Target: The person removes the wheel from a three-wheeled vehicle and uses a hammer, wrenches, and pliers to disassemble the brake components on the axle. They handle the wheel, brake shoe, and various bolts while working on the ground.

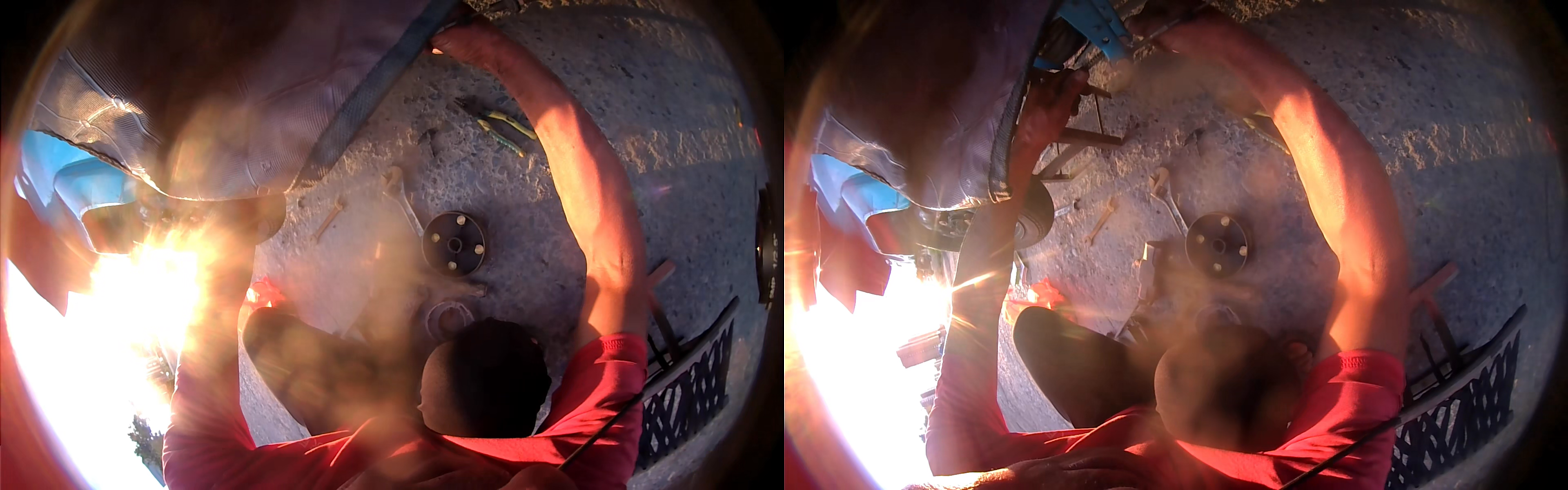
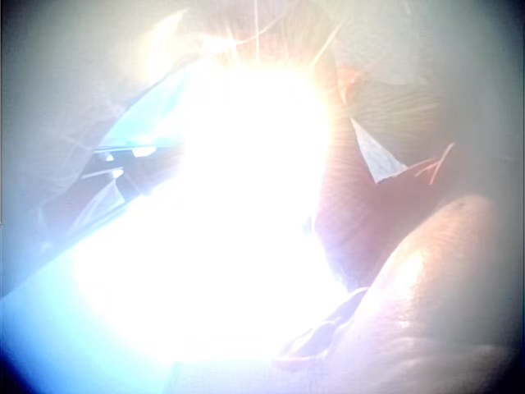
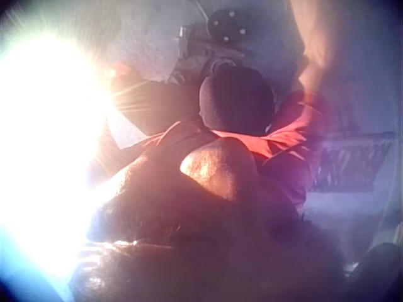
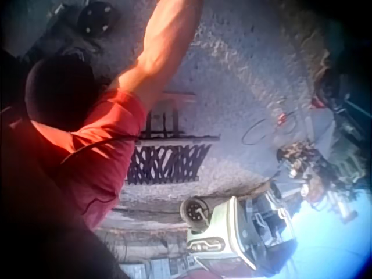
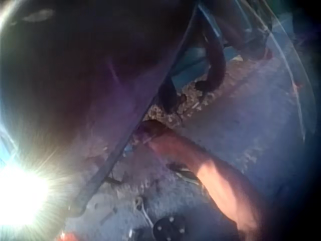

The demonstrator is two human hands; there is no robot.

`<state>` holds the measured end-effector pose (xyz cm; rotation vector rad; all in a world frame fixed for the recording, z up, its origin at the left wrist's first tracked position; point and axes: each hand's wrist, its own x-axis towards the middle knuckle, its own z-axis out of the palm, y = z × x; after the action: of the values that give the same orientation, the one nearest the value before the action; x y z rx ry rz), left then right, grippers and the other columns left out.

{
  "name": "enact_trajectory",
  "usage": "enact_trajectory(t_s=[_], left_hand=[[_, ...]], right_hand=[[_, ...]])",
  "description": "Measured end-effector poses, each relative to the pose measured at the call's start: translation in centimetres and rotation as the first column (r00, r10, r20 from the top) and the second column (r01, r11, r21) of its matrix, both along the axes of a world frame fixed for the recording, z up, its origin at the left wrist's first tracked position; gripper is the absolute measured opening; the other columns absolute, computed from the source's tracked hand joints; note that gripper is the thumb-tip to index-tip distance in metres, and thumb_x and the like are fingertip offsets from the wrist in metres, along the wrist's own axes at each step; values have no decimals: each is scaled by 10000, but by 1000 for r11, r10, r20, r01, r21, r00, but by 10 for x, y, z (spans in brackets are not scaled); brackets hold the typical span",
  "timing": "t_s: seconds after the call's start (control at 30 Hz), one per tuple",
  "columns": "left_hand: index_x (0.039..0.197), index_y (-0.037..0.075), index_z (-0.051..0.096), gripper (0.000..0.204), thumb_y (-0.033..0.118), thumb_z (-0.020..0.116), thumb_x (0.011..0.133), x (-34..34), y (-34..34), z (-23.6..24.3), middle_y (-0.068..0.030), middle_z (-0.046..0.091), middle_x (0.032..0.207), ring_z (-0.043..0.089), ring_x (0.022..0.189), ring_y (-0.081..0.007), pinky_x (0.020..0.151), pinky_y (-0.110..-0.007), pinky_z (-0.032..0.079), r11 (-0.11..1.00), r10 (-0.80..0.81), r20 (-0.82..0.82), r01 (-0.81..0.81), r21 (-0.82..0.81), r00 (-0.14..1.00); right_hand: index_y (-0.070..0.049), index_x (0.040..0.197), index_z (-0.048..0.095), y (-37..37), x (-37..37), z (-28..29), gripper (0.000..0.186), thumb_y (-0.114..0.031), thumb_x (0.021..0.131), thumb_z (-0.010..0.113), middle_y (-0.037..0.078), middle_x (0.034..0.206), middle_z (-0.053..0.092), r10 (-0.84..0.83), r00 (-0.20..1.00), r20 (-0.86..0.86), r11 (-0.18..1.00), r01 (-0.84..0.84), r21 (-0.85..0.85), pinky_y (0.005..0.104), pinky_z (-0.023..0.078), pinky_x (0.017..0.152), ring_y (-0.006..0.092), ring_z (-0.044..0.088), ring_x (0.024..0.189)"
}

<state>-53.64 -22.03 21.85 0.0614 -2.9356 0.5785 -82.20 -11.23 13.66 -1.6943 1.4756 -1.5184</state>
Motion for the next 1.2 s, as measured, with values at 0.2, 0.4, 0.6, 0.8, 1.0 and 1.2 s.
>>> enact_trajectory(t_s=[0.2,0.4,0.6,0.8,1.0,1.2], left_hand=[[1029,47,677,218,227,554,1039,-22,12,3,-73,597,682,584,622,-254,633,-411,479,942,191,-127,-145,302,973],[796,40,718,388,333,584,1013,-54,69,41,-72,614,619,593,611,-208,651,-372,482,791,392,-34,-318,523,919],[789,37,726,384,331,602,1000,-36,66,51,-66,654,660,611,634,-182,659,-352,479,722,535,74,-501,477,842],[841,29,733,336,324,649,979,-42,76,51,-51,654,675,601,646,-156,651,-333,465,584,584,62,-472,661,809],[860,16,729,320,312,671,967,-42,79,39,-56,652,676,599,636,-152,617,-325,461,628,604,-52,-436,645,795],[872,15,729,310,304,673,966,-34,79,38,-61,655,685,604,635,-158,614,-327,469,638,613,-65,-445,629,787]], right_hand=[[-52,1020,673,3,-5,-1,378,-390,1026,504,152,947,700,4,1000,-11,1000,-4,7,470,493,826,344,658,903],[-47,1009,669,9,-16,0,387,-394,1030,499,153,932,696,-8,1000,-22,1000,8,22,472,492,810,348,655,880],[-41,998,665,1,5,0,397,-397,1033,494,154,916,693,35,999,-24,999,-35,29,475,492,794,352,652,857],[-44,1002,670,-1,6,-39,338,-375,962,614,89,920,707,168,785,596,976,-218,12,375,527,768,205,672,850],[-8,1020,657,-4,19,-28,227,-146,840,674,60,851,703,42,837,545,949,-204,240,285,496,641,121,634,716],[3,1123,609,5,31,-29,335,-44,795,665,82,850,688,-151,850,505,972,35,232,280,491,647,122,620,725]])
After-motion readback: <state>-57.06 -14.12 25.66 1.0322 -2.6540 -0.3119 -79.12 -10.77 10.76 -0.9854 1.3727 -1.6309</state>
